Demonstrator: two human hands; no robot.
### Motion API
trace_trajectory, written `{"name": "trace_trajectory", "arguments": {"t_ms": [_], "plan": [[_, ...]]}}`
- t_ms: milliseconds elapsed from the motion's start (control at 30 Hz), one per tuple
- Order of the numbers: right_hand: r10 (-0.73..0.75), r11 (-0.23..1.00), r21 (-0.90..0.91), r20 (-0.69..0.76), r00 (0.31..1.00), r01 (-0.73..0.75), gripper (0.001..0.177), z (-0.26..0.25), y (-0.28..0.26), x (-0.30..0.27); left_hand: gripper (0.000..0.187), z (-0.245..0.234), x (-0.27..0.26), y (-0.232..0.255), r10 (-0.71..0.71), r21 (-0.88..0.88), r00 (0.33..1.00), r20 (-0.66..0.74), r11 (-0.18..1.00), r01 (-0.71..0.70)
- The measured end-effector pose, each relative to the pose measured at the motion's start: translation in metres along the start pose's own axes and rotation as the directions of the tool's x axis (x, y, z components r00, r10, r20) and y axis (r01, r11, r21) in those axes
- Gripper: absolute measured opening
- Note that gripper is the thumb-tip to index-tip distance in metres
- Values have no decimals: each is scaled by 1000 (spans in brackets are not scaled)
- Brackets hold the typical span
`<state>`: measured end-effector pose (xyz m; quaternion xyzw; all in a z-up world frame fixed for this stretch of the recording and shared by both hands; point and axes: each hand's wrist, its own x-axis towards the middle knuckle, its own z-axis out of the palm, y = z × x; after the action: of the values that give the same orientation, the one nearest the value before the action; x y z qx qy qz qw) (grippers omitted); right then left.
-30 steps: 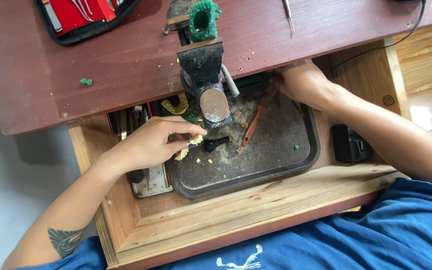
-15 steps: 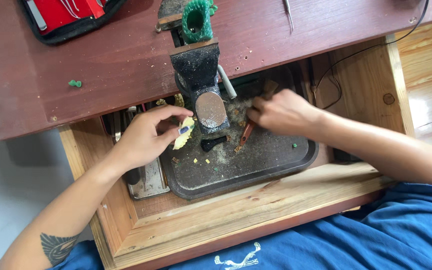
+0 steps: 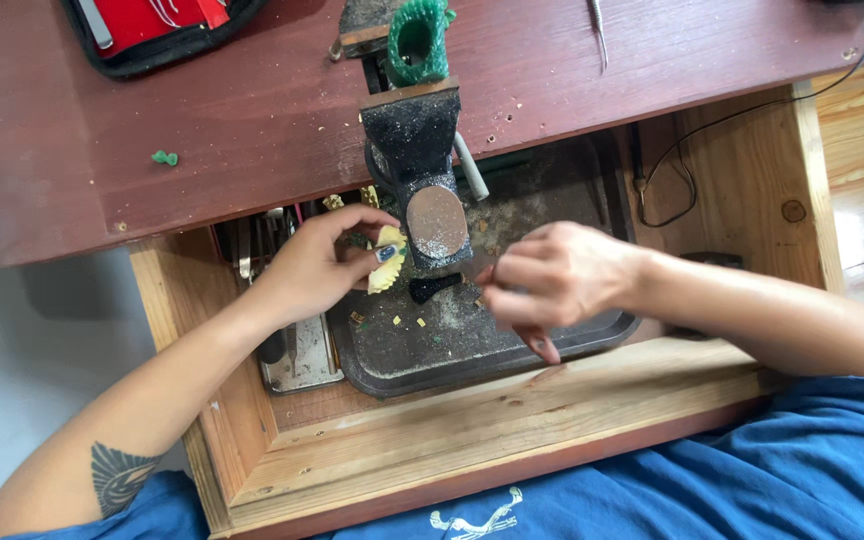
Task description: The person uses a metal sculpting tool to carve and shape a yellow dental model held in the left hand. The person repeatedly scrapes the surface of the model to refine its contours and remove small pieces of material.
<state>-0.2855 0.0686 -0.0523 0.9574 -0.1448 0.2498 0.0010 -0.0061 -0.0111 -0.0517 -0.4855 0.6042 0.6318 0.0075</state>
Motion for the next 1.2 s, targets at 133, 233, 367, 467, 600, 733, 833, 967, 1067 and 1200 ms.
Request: {"name": "trace_trajectory", "arguments": {"t_ms": [133,233,367,467,600,733,833,967,1067,1200], "plan": [[-10,997,78,-65,998,16,54,17,-2,5,37,1,5,-8,94,102,996,6,990,-94],[64,997,47,54,997,-66,49,25,5,-3,41,-1,-1,-5,69,72,998,6,995,-69],[-16,997,70,-46,999,19,45,6,1,14,44,-2,-3,2,18,171,1000,14,985,-21],[-26,999,32,-12,1000,26,69,14,0,4,40,-2,3,-8,62,96,998,28,993,-64],[5,997,82,-172,985,10,14,-7,1,14,43,-1,-4,-10,205,118,978,48,971,-209],[115,980,188,-305,945,-59,28,-12,2,13,22,6,0,-30,767,389,620,162,528,-755],[268,890,449,-385,883,-74,14,-17,1,17,29,7,-12,-19,409,291,897,169,849,-442],[174,927,369,-272,947,-65,19,-18,2,20,6,10,-6,-24,907,409,330,262,205,-889],[109,942,335,-271,956,-13,16,-16,-1,18,14,11,-6,-22,950,555,31,312,-156,-817],[111,974,219,-229,967,-60,25,-16,-4,16,17,7,-5,-29,929,636,48,367,-213,-742]]}}
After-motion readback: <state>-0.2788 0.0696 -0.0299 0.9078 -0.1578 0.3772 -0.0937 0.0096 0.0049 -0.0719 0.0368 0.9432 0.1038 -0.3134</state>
